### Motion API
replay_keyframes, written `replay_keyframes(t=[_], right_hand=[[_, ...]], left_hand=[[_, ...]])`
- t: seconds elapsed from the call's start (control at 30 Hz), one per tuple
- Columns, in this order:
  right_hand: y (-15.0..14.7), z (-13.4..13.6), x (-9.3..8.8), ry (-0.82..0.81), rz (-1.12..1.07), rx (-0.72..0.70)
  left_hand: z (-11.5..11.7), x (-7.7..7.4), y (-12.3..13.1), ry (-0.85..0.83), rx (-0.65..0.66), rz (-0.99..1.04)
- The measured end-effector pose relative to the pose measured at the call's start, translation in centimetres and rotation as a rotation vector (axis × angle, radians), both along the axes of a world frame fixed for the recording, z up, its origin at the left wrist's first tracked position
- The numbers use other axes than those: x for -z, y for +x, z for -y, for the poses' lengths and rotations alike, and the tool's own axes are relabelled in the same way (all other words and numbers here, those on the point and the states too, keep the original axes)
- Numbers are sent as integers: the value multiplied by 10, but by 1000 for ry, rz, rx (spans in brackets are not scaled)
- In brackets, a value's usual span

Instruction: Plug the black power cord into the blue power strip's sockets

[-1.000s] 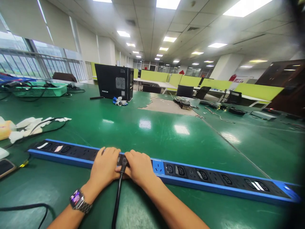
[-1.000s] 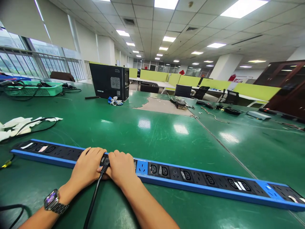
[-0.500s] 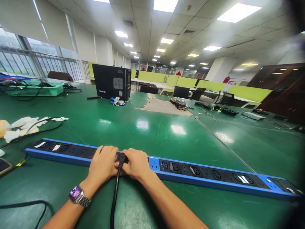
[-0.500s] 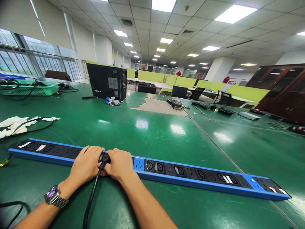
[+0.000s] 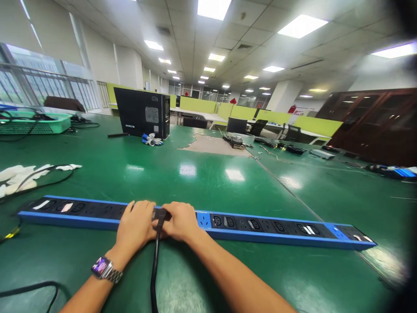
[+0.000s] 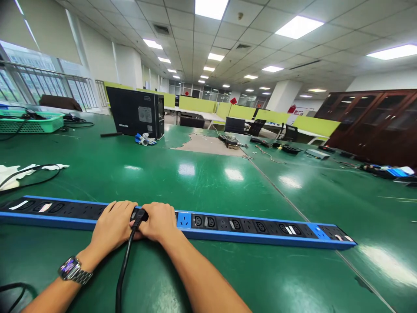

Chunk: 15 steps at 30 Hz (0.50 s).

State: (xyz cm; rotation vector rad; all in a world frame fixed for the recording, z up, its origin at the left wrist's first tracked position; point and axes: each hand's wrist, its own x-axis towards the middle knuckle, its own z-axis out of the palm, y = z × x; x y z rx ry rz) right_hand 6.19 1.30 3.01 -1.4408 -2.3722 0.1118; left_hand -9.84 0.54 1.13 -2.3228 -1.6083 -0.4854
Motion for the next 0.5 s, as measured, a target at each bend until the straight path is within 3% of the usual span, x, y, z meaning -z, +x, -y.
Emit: replay_keyframes(t=[0.23, 0.5], right_hand=[[-7, 5, -9, 26, 121, 26], [-11, 0, -11, 16, 202, -49]], left_hand=[[0, 5, -3, 20, 6, -11], [-3, 7, -1, 100, -3, -22]])
